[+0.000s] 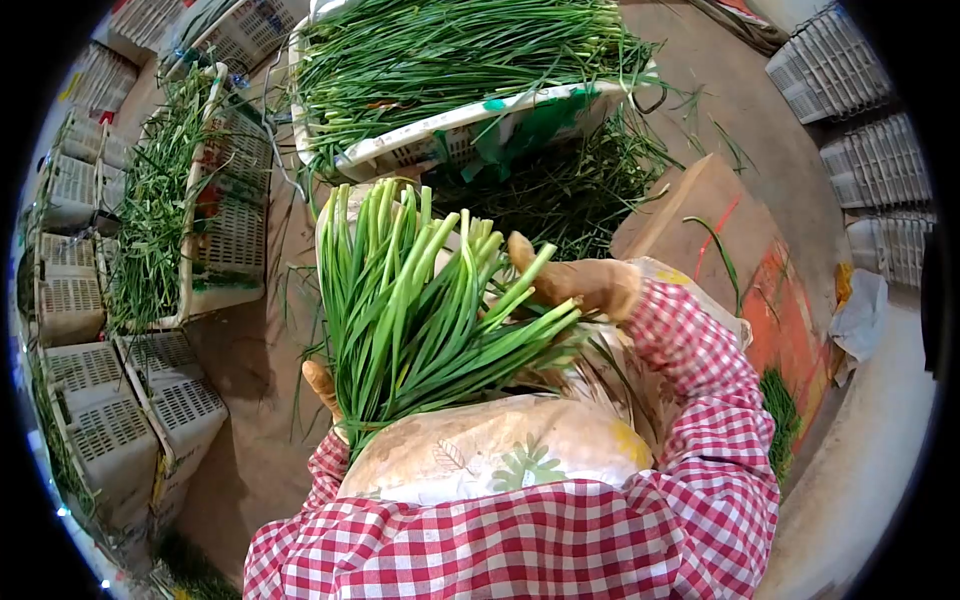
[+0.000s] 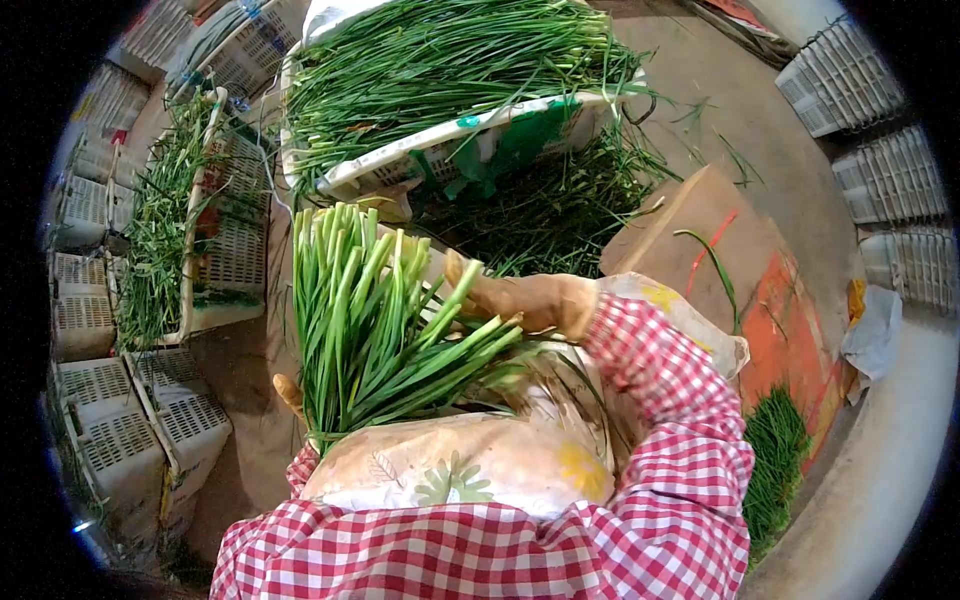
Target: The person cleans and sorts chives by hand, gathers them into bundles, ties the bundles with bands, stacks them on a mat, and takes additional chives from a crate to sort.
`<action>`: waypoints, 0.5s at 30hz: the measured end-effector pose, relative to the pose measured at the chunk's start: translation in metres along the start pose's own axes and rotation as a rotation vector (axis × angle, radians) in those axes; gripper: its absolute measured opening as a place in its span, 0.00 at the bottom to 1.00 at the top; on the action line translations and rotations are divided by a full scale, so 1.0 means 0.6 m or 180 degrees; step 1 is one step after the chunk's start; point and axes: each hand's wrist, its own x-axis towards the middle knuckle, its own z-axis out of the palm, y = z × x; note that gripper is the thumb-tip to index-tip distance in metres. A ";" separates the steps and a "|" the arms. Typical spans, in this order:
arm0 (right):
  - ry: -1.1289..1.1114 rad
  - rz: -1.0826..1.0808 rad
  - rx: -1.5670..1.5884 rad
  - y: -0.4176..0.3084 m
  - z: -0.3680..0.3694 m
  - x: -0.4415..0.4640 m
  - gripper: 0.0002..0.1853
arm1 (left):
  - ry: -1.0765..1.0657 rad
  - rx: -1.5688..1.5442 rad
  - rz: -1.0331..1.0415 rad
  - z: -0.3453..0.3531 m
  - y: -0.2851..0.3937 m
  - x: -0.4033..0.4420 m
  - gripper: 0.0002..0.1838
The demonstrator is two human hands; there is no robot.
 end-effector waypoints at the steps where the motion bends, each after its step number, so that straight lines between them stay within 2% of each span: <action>1: -0.0076 0.0295 0.0081 0.015 -0.024 -0.009 0.39 | 0.0008 -0.0003 -0.0007 -0.011 -0.001 0.001 0.53; 3: -0.0096 0.0603 0.0145 0.035 -0.061 -0.029 0.33 | -0.0228 -0.0374 -0.0036 -0.021 -0.006 0.006 0.51; 5: 0.0388 0.0063 -0.0623 -0.005 -0.051 -0.056 0.29 | -0.0200 -0.0521 -0.0126 0.007 -0.008 0.012 0.50; 6: 0.0400 0.0059 -0.0612 -0.001 -0.057 -0.056 0.29 | -0.0158 -0.0659 -0.0185 0.017 -0.009 0.015 0.48; 8: 0.0893 -0.1239 -0.1566 0.008 -0.080 -0.051 0.28 | -0.0298 -0.0589 -0.0138 0.010 -0.018 0.016 0.47; 9: 0.1254 -0.0243 -0.1453 -0.013 -0.087 -0.064 0.24 | -0.0323 -0.0575 -0.0154 0.011 -0.018 0.015 0.47; 10: 0.1134 -0.0131 -0.1343 -0.027 -0.096 -0.072 0.22 | -0.0355 -0.0558 -0.0158 0.012 -0.017 0.015 0.47; 11: 0.1429 -0.0174 -0.1120 -0.039 -0.094 -0.081 0.22 | -0.0021 -0.0500 -0.0087 0.012 -0.016 0.011 0.47; 12: 0.1708 -0.0204 -0.0893 -0.051 -0.088 -0.087 0.21 | -0.0004 -0.0492 -0.0067 0.009 -0.014 0.012 0.47; 14: 0.2234 -0.0757 -0.0343 -0.033 -0.163 -0.093 0.17 | -0.0008 -0.0437 -0.0042 0.006 -0.011 0.014 0.48; 15: 0.2793 -0.0959 -0.0169 -0.054 -0.156 -0.110 0.17 | -0.0015 -0.0409 -0.0026 0.006 -0.011 0.014 0.48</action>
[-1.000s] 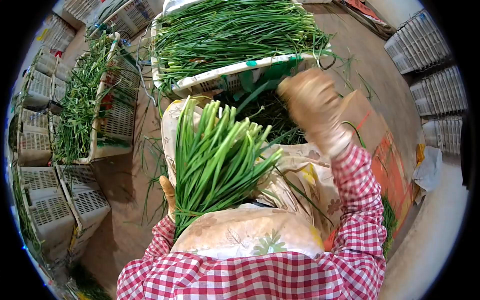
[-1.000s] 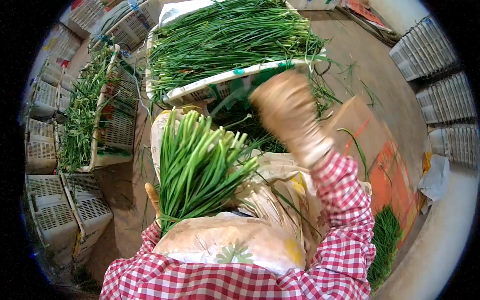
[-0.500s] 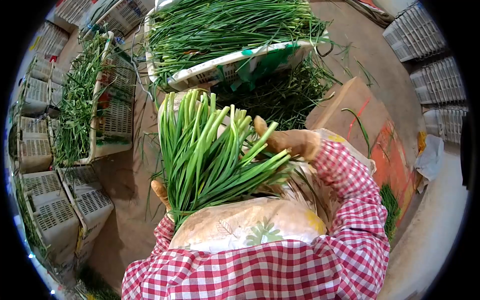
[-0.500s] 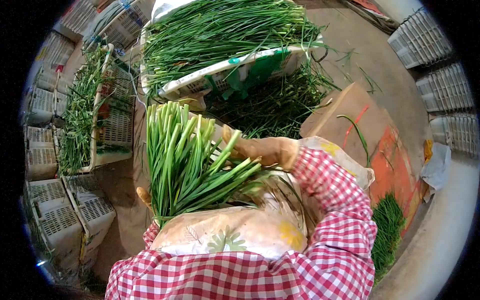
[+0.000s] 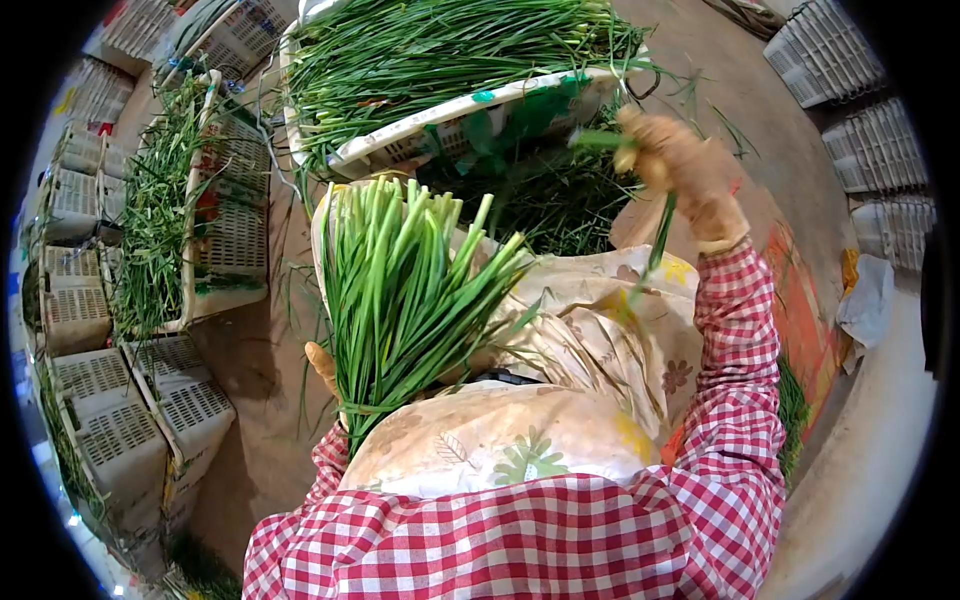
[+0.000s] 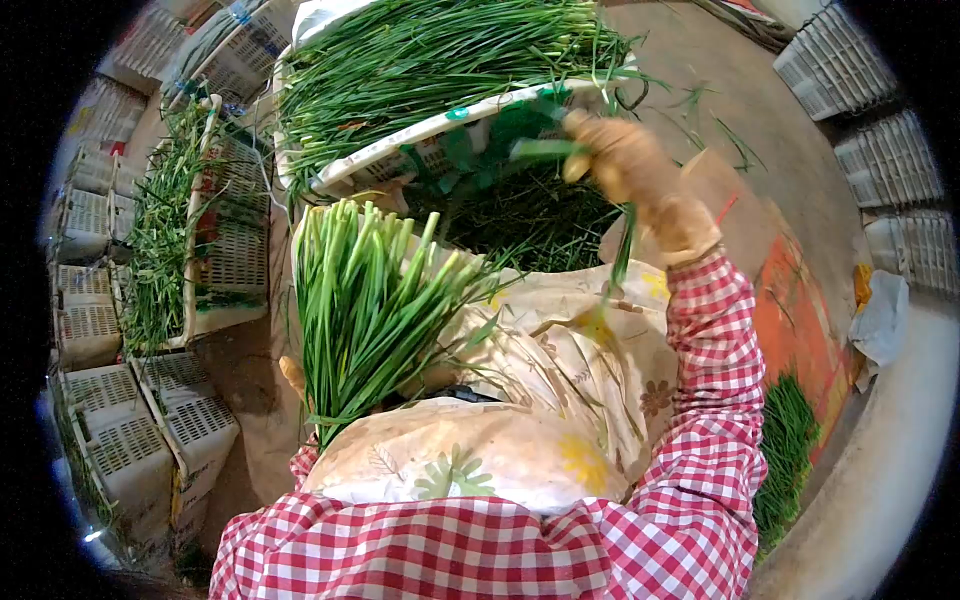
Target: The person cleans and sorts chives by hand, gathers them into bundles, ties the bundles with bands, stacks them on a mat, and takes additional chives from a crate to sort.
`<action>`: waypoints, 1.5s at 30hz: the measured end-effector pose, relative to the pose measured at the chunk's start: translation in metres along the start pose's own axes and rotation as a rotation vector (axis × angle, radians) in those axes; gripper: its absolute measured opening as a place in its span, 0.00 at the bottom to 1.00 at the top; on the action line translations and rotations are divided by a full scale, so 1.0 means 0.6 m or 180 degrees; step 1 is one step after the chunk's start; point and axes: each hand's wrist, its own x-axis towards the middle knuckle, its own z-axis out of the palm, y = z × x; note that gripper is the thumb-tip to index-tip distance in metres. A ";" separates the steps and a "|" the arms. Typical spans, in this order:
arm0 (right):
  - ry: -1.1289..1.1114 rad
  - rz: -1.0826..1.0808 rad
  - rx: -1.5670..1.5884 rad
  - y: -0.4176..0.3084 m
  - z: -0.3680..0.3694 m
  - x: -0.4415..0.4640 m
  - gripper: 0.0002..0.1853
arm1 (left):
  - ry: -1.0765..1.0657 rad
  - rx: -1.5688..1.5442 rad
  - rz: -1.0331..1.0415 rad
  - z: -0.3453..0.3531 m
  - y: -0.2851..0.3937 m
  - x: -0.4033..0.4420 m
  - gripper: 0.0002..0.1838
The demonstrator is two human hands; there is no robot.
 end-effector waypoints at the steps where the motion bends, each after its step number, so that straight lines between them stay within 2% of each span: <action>1: 0.0575 -0.0119 0.0158 -0.026 -0.006 -0.007 0.17 | -0.0006 0.0030 0.0020 -0.002 0.001 0.000 0.48; 2: 0.0551 -0.0139 0.0173 -0.013 -0.042 0.002 0.17 | -0.0006 0.0048 0.0043 -0.003 0.004 0.000 0.48; 3: 0.0346 -0.0405 0.0640 0.014 -0.102 0.021 0.17 | -0.0008 0.0078 0.0052 -0.005 0.005 0.001 0.48; 5: 0.0127 -0.0682 0.1107 0.094 -0.117 0.083 0.18 | -0.0012 0.0124 0.0073 -0.009 0.008 0.003 0.48; 6: 0.1249 -0.1907 -0.0627 0.166 -0.092 0.125 0.20 | -0.0011 0.0144 0.0088 -0.010 0.011 0.002 0.48; 8: 0.2365 -0.3044 -0.2411 0.192 -0.047 0.132 0.21 | -0.0007 0.0189 0.0109 -0.013 0.015 0.004 0.49; 11: -0.0357 -0.0002 -0.0061 0.101 0.079 -0.020 0.28 | 0.0009 0.0199 0.0164 -0.018 0.017 0.005 0.49; 13: -0.1045 -0.0289 0.0666 0.078 0.123 -0.067 0.31 | 0.0020 0.0210 0.0177 -0.017 0.018 0.004 0.49; 16: -0.1008 0.0202 0.0785 0.059 0.180 -0.093 0.20 | 0.0007 0.0240 0.0171 -0.009 0.017 0.006 0.50; 19: -0.0838 0.0284 0.0575 0.037 0.179 -0.101 0.15 | 0.0016 0.0274 0.0194 -0.011 0.021 0.003 0.50; 21: -0.0313 -0.0029 0.0602 0.027 0.151 -0.096 0.12 | 0.0027 0.0299 0.0225 -0.020 0.026 0.000 0.50; 22: -0.0390 -0.0359 0.0688 0.031 0.112 -0.078 0.14 | 0.0027 0.0324 0.0257 -0.025 0.029 -0.004 0.50; 24: -0.0075 -0.0902 0.0788 0.056 0.021 -0.022 0.18 | 0.0037 0.0365 0.0291 -0.046 0.035 -0.005 0.51; 26: 0.1650 -0.1302 -0.0619 0.067 -0.005 0.012 0.17 | 0.0023 0.0385 0.0334 -0.066 0.041 -0.008 0.51; 27: 0.1640 -0.1325 -0.0621 0.059 0.004 0.009 0.17 | -0.0129 0.0286 0.0158 -0.070 0.043 -0.006 0.51; 28: 0.1805 -0.1467 -0.1956 0.043 0.025 -0.003 0.17 | -0.0286 0.0187 -0.0022 -0.068 0.042 -0.002 0.52; 30: 0.1271 -0.1339 -0.1872 0.015 0.082 -0.034 0.18 | -0.0258 0.0276 -0.0005 -0.048 0.039 0.001 0.53; 32: 0.0079 -0.0843 -0.0217 -0.012 0.164 -0.071 0.21 | -0.0089 0.0493 0.0000 0.000 0.031 -0.003 0.55; 33: -0.0427 -0.0599 0.0032 -0.019 0.197 -0.084 0.22 | -0.0068 0.0503 -0.0032 0.025 0.027 -0.004 0.55; 35: -0.0610 -0.0917 -0.1132 -0.010 0.245 -0.085 0.20 | 0.0059 0.0498 -0.0053 0.063 0.020 -0.003 0.56; 37: -0.1019 -0.0359 -0.0816 -0.026 0.254 -0.085 0.15 | 0.0237 0.0472 -0.0001 0.052 0.018 -0.009 0.56; 39: -0.1269 -0.0418 -0.0936 -0.037 0.247 -0.079 0.17 | -0.0345 0.0022 0.0160 0.005 0.013 -0.006 0.57; 40: -0.1561 -0.0498 -0.0932 -0.035 0.240 -0.071 0.22 | -0.0390 0.0183 0.0124 0.020 0.013 -0.005 0.55; 41: -0.1896 -0.0479 -0.1111 -0.045 0.223 -0.061 0.22 | -0.0422 0.0182 0.0111 0.025 0.014 -0.001 0.55; 45: -0.1805 -0.1304 -0.1575 -0.048 0.174 -0.020 0.12 | -0.0413 0.0137 0.0129 0.031 0.014 0.000 0.55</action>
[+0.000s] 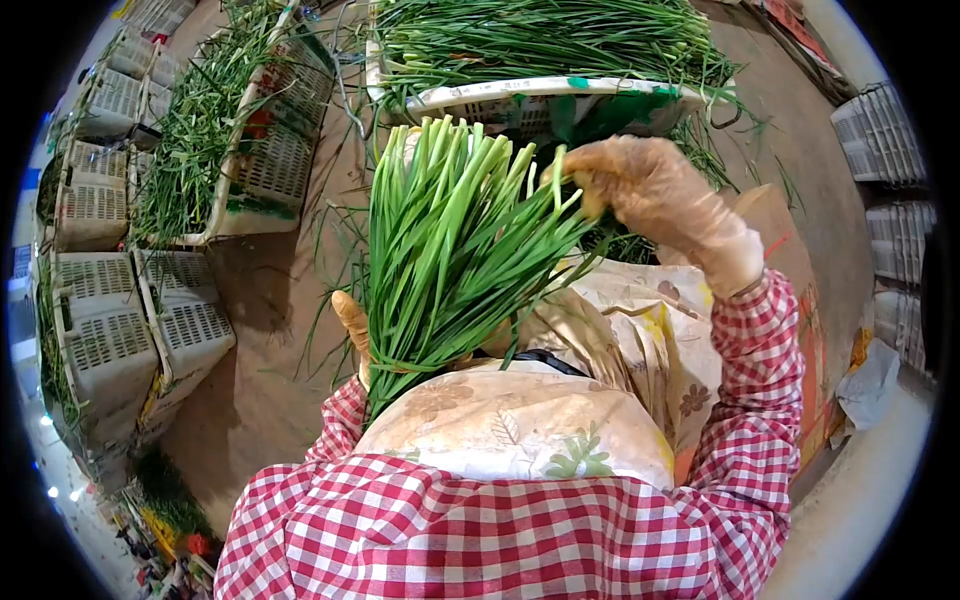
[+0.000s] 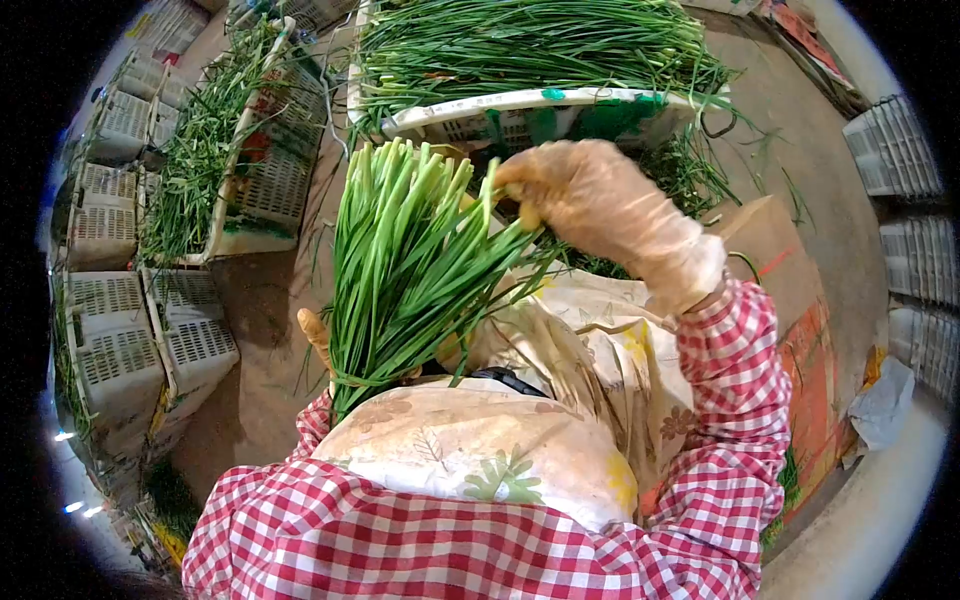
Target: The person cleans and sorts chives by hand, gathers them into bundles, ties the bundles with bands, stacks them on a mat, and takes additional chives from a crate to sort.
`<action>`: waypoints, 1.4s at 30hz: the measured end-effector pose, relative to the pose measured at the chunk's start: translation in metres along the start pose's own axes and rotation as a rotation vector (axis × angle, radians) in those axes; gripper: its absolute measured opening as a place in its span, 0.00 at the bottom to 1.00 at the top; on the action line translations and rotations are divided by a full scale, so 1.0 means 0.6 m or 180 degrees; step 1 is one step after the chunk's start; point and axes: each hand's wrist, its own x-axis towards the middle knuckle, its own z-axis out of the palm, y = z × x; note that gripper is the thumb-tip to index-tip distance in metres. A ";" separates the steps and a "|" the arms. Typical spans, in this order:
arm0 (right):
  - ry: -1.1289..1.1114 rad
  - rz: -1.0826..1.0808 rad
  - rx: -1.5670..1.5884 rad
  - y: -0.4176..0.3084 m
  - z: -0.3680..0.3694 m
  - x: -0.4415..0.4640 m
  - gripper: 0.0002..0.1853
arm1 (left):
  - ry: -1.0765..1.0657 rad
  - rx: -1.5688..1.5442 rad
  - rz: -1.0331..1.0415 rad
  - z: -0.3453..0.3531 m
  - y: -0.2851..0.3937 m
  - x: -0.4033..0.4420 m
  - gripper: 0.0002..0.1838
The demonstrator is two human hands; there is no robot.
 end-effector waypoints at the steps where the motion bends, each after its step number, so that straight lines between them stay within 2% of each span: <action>1: 0.0356 -0.0077 -0.0262 0.007 -0.010 -0.002 0.10 | 0.0012 -0.0005 0.0009 -0.002 -0.001 0.003 0.55; 4: 0.1377 -0.0649 -0.1196 0.064 -0.069 -0.006 0.08 | 0.0002 -0.0008 0.0004 0.003 0.000 0.003 0.55; 6: 0.2296 -0.0558 -0.1837 0.093 -0.112 -0.020 0.10 | -0.0002 -0.0005 0.0004 0.001 -0.002 0.008 0.55; 7: 0.2604 -0.0422 -0.1655 0.115 -0.126 -0.029 0.10 | -0.0008 -0.0022 0.0006 0.000 -0.001 0.008 0.55; 8: 0.2609 -0.0453 -0.1648 0.139 -0.133 -0.037 0.10 | -0.0027 -0.0022 0.0013 0.000 -0.001 0.004 0.54; 10: 0.2869 0.0401 -0.1528 0.170 -0.132 -0.044 0.10 | -0.0055 -0.0030 0.0033 -0.002 -0.003 0.008 0.54; 11: 0.2581 0.0793 -0.0163 0.175 -0.127 -0.051 0.11 | -0.0051 -0.0019 0.0036 -0.002 -0.003 0.009 0.54; 12: 0.2588 0.0780 -0.0167 0.173 -0.117 -0.056 0.11 | -0.0043 -0.0005 0.0041 -0.001 -0.004 0.012 0.54; 14: 0.2121 0.0276 0.1618 0.163 -0.103 -0.061 0.14 | -0.0017 0.0018 0.0045 -0.002 -0.005 0.023 0.54; 16: 0.1389 -0.0051 0.2342 0.149 -0.104 -0.065 0.17 | -0.0031 0.0013 0.0047 -0.002 -0.005 0.028 0.54; 18: 0.1575 0.0179 0.2434 0.117 -0.095 -0.072 0.20 | -0.0039 -0.0008 0.0038 0.002 -0.005 0.029 0.54; 20: 0.0997 -0.0317 0.3067 0.104 -0.090 -0.070 0.23 | -0.0035 -0.0012 0.0037 0.002 -0.005 0.034 0.54; 21: 0.1252 -0.0258 0.2914 0.109 -0.088 -0.069 0.24 | -0.0035 -0.0035 0.0035 0.004 -0.007 0.032 0.54; 22: 0.1102 -0.0117 0.2934 0.111 -0.099 -0.072 0.23 | -0.0043 -0.0034 0.0033 0.005 -0.006 0.033 0.53; 23: 0.1643 0.0083 0.2853 0.111 -0.102 -0.077 0.22 | -0.0043 -0.0036 0.0034 0.007 -0.007 0.032 0.53; 25: 0.2605 0.0204 0.1649 0.119 -0.125 -0.080 0.19 | -0.0081 -0.0059 0.0054 0.007 -0.008 0.029 0.53; 26: 0.3030 0.0095 0.0065 0.149 -0.154 -0.089 0.18 | -0.0106 -0.0072 0.0077 0.006 -0.007 0.024 0.53; 28: 0.3309 -0.0047 -0.1540 0.139 -0.165 -0.087 0.17 | -0.0142 -0.0087 0.0112 0.006 -0.006 0.023 0.53; 29: 0.3454 -0.0370 -0.1776 0.119 -0.169 -0.094 0.18 | -0.0155 -0.0070 0.0114 0.006 -0.006 0.029 0.53; 31: 0.3151 -0.0508 -0.0819 0.037 -0.121 -0.089 0.22 | -0.0168 -0.0094 0.0155 0.006 -0.004 0.030 0.53; 33: 0.2654 -0.0310 0.0334 -0.023 -0.040 -0.080 0.26 | -0.0186 -0.0086 0.0174 0.007 -0.001 0.031 0.53; 36: 0.0702 -0.0632 -0.1891 -0.025 0.056 -0.061 0.37 | -0.0209 -0.0094 0.0196 0.008 0.001 0.036 0.52; 38: -0.0135 -0.0241 -0.2771 -0.027 0.111 -0.035 0.32 | -0.0213 -0.0085 0.0187 0.008 0.000 0.038 0.52; 40: -0.0378 -0.0162 -0.1753 -0.016 0.141 -0.031 0.15 | -0.0219 -0.0093 0.0201 0.008 0.002 0.039 0.52; 42: -0.0802 -0.0401 -0.0799 -0.019 0.119 -0.056 0.08 | -0.0231 -0.0108 0.0247 0.007 0.005 0.033 0.52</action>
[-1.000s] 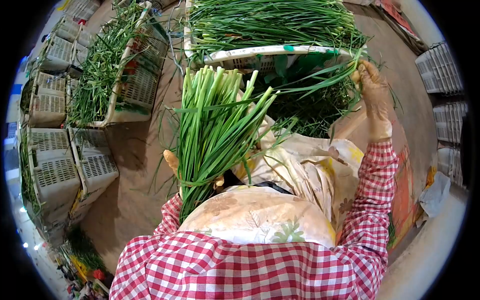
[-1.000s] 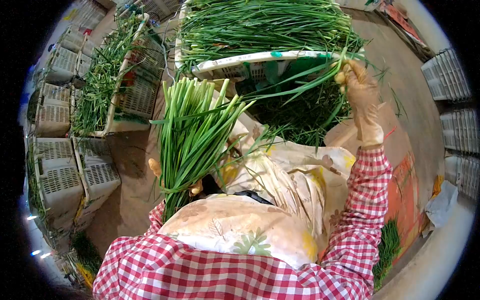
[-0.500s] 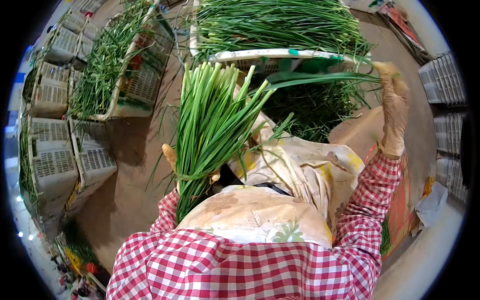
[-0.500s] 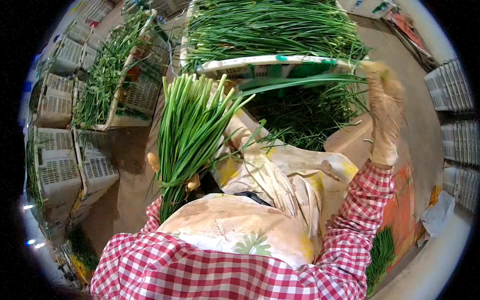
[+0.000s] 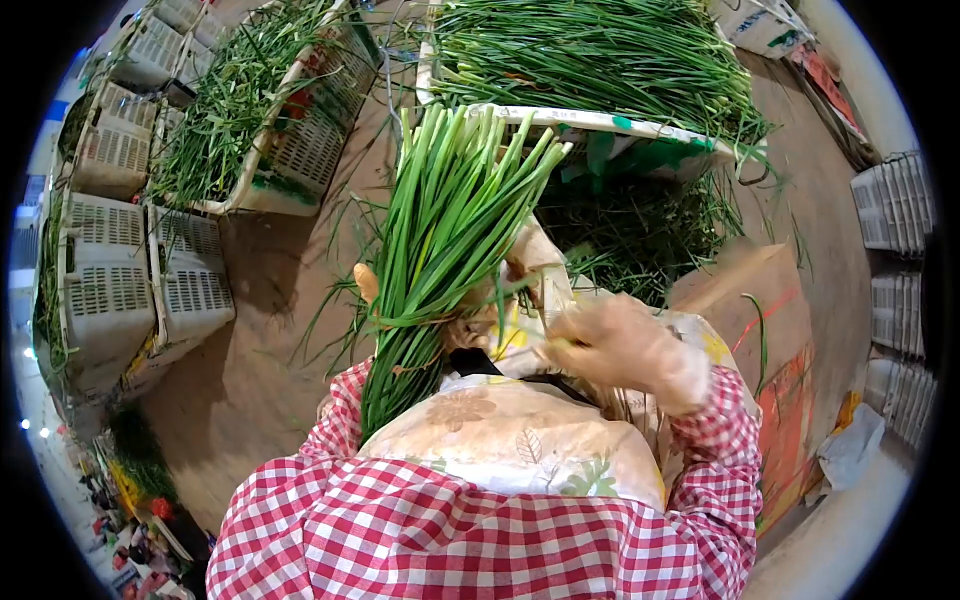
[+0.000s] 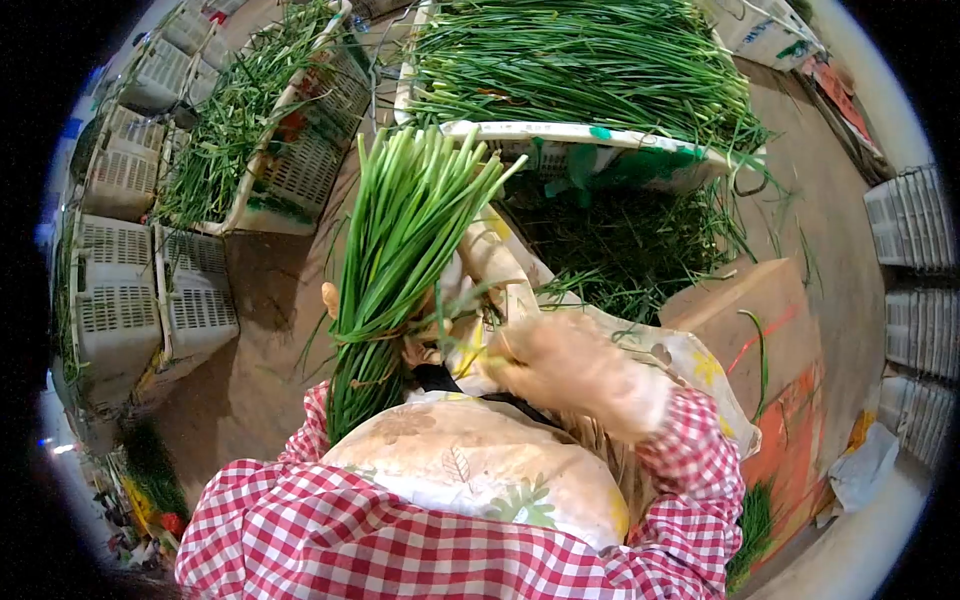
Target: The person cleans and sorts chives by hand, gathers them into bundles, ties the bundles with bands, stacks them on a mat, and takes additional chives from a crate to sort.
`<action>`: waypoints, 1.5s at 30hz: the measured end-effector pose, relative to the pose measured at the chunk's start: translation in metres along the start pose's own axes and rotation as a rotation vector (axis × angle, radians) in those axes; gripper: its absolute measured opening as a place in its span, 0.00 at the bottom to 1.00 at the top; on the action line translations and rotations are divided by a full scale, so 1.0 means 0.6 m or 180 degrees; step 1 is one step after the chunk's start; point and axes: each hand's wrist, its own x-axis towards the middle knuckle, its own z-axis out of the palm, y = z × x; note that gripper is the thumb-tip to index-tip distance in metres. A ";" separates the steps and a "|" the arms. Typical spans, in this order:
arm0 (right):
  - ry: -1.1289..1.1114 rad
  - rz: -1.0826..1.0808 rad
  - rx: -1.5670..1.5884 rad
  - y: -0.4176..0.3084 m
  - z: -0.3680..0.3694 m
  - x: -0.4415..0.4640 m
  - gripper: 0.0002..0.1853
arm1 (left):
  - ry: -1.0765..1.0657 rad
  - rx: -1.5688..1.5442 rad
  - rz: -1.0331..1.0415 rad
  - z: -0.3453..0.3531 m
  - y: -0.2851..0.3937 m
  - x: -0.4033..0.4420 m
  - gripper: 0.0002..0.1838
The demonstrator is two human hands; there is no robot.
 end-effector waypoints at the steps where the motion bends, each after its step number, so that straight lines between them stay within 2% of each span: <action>1: -0.0218 -0.0222 0.0570 -0.010 -0.029 -0.014 0.07 | 0.0002 -0.0006 0.0005 -0.002 0.002 -0.001 0.52; 2: -0.0420 -0.0430 0.1131 -0.021 -0.065 -0.031 0.06 | 0.0002 -0.0011 0.0013 -0.004 0.002 0.000 0.52; 4: -0.0418 -0.1121 0.1296 -0.024 -0.119 -0.067 0.07 | -0.0018 -0.0041 0.0004 -0.007 0.003 0.007 0.52; 5: -0.0424 -0.1121 0.1275 -0.007 -0.137 -0.088 0.07 | -0.0019 -0.0031 0.0012 -0.007 0.003 0.008 0.52; 8: 0.0183 -0.1489 0.1485 0.020 -0.165 -0.107 0.07 | -0.0049 -0.0037 0.0034 -0.005 0.008 0.006 0.51; 10: 0.2049 0.1506 -0.0757 0.028 -0.138 -0.085 0.10 | -0.0061 -0.0020 0.0053 -0.007 0.011 0.004 0.51; 11: 0.2033 0.1717 -0.1466 0.046 -0.122 -0.075 0.12 | -0.0050 0.0006 0.0062 -0.009 0.012 0.004 0.51; 13: 0.2249 0.1526 -0.0347 0.051 -0.089 -0.049 0.16 | -0.0044 0.0017 0.0075 -0.012 0.014 0.000 0.51; 14: 0.2352 0.1022 0.1474 0.037 -0.074 -0.034 0.18 | -0.0054 0.0023 0.0088 -0.013 0.013 -0.001 0.51; 17: 0.2239 0.1088 0.2716 0.037 -0.076 0.001 0.19 | -0.0116 0.0055 0.0091 -0.015 0.013 0.000 0.51; 19: 0.2239 0.0921 0.2679 0.036 -0.061 0.021 0.19 | -0.0152 0.0093 0.0109 -0.015 0.013 0.000 0.51; 21: 0.2045 0.1398 0.2639 0.006 -0.065 0.035 0.17 | -0.0171 0.0112 0.0121 -0.013 0.010 -0.002 0.50; 24: 0.1810 0.1445 0.2790 0.018 -0.058 0.041 0.15 | -0.0161 0.0081 0.0118 -0.009 0.009 -0.003 0.50; 26: 0.1956 0.1462 0.2823 0.018 -0.051 0.040 0.12 | -0.0127 -0.0019 0.0094 -0.005 0.008 -0.004 0.49; 28: 0.2713 0.0987 0.2964 0.016 -0.056 0.031 0.08 | -0.0121 -0.0003 0.0087 -0.009 0.012 -0.006 0.50; 29: 0.2787 0.1135 0.3040 0.012 -0.076 0.014 0.09 | -0.0115 -0.0036 0.0091 -0.011 0.013 -0.008 0.50; 30: 0.3199 0.0911 0.2135 0.024 -0.084 0.003 0.10 | -0.0111 -0.0038 0.0093 -0.013 0.013 -0.009 0.50; 31: 0.3234 0.0578 0.0495 0.032 -0.096 -0.019 0.10 | -0.0116 -0.0063 0.0092 -0.015 0.014 -0.009 0.51; 32: 0.3417 0.0688 0.1964 0.036 -0.116 -0.043 0.10 | -0.0120 -0.0080 0.0082 -0.019 0.015 -0.009 0.51; 33: 0.3820 0.0460 0.1840 0.057 -0.124 -0.067 0.12 | -0.0130 -0.0103 0.0081 -0.019 0.014 -0.013 0.51; 35: 0.3907 -0.0709 0.4847 0.125 -0.182 -0.144 0.14 | -0.0145 -0.0146 0.0078 -0.025 0.012 -0.014 0.52; 36: 0.3892 -0.0696 0.4842 0.116 -0.192 -0.139 0.14 | -0.0157 -0.0161 0.0078 -0.027 0.011 -0.014 0.52; 38: 0.5740 -0.0496 0.2702 0.092 -0.217 -0.129 0.16 | -0.0227 -0.0177 0.0074 -0.029 0.011 -0.013 0.53; 39: 0.5760 -0.0499 0.2688 0.113 -0.223 -0.141 0.16 | -0.0316 -0.0173 0.0063 -0.029 0.010 -0.010 0.53; 41: 0.4890 -0.0011 0.0205 0.177 -0.228 -0.177 0.16 | -0.0569 -0.0152 0.0038 -0.036 0.012 -0.005 0.54; 43: 0.4790 0.1003 0.0546 0.174 -0.194 -0.144 0.15 | -0.0760 -0.0148 0.0029 -0.045 0.016 -0.004 0.54; 44: 0.4507 0.1048 0.0127 0.179 -0.171 -0.114 0.16 | -0.0549 -0.0119 0.0051 -0.043 0.017 -0.009 0.55; 45: 0.3903 0.1049 0.0560 0.178 -0.153 -0.091 0.18 | -0.0339 -0.0088 0.0070 -0.041 0.018 -0.014 0.55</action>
